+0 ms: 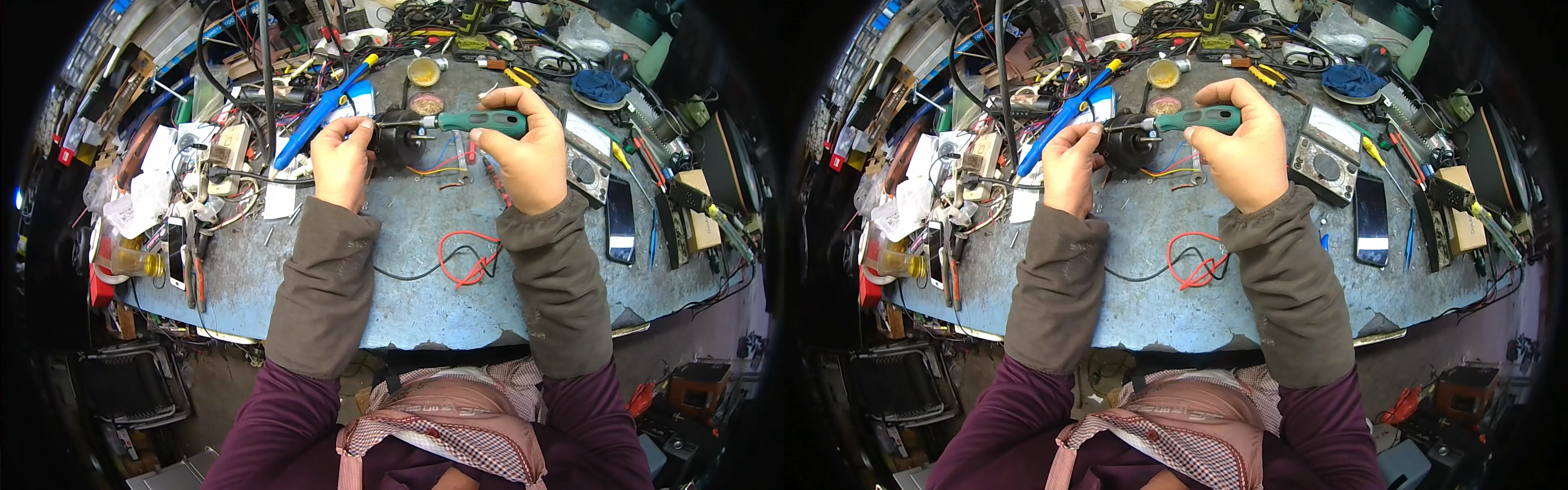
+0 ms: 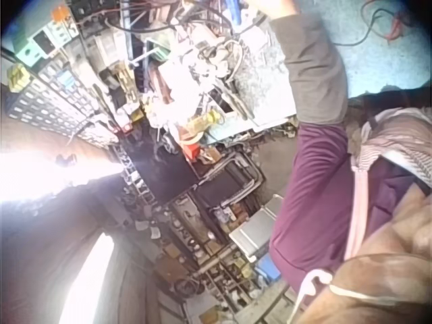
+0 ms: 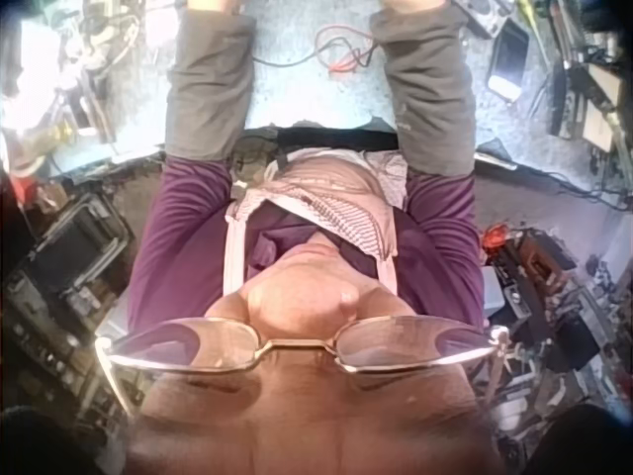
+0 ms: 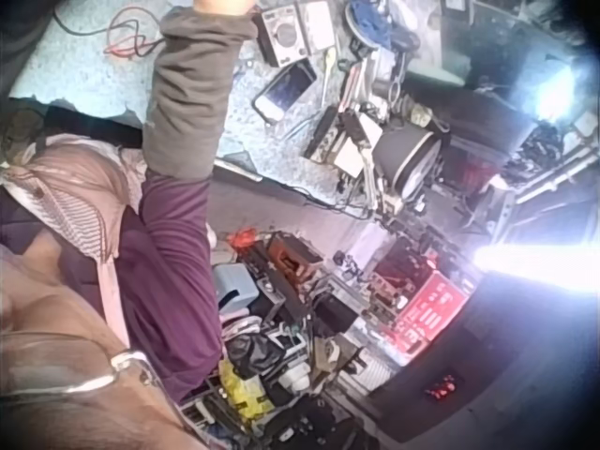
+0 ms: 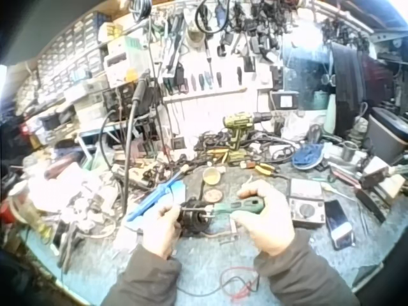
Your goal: The person assembles an electrical motor by placing a copper-wound stator into a metal housing, connecting wires, and securing the casing. They then use a screwdriver to tighten screws and attach a small white component to the motor shaft.
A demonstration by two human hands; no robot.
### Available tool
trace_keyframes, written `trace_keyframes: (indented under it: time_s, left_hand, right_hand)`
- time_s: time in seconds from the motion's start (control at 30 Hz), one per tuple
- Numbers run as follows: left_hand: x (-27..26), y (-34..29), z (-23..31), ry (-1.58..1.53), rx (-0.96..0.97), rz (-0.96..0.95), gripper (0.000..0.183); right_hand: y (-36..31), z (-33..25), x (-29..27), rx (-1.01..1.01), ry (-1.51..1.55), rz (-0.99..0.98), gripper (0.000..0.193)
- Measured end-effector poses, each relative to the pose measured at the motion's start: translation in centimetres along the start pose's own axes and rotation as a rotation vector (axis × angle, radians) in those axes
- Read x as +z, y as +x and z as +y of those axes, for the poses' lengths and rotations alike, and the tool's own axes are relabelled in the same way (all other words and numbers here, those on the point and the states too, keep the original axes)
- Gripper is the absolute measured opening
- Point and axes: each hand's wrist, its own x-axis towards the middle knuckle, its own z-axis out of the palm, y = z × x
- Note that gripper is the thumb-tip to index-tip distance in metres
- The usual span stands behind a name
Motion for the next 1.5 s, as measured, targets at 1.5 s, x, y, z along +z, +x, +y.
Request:
trace_keyframes:
  time_s: [1.5]
  left_hand:
    - [0.8,-2.0,2.7,0.542,0.541,-0.374,0.024]
  right_hand:
    - [1.2,0.9,-3.1,0.16,0.277,0.241,0.033]
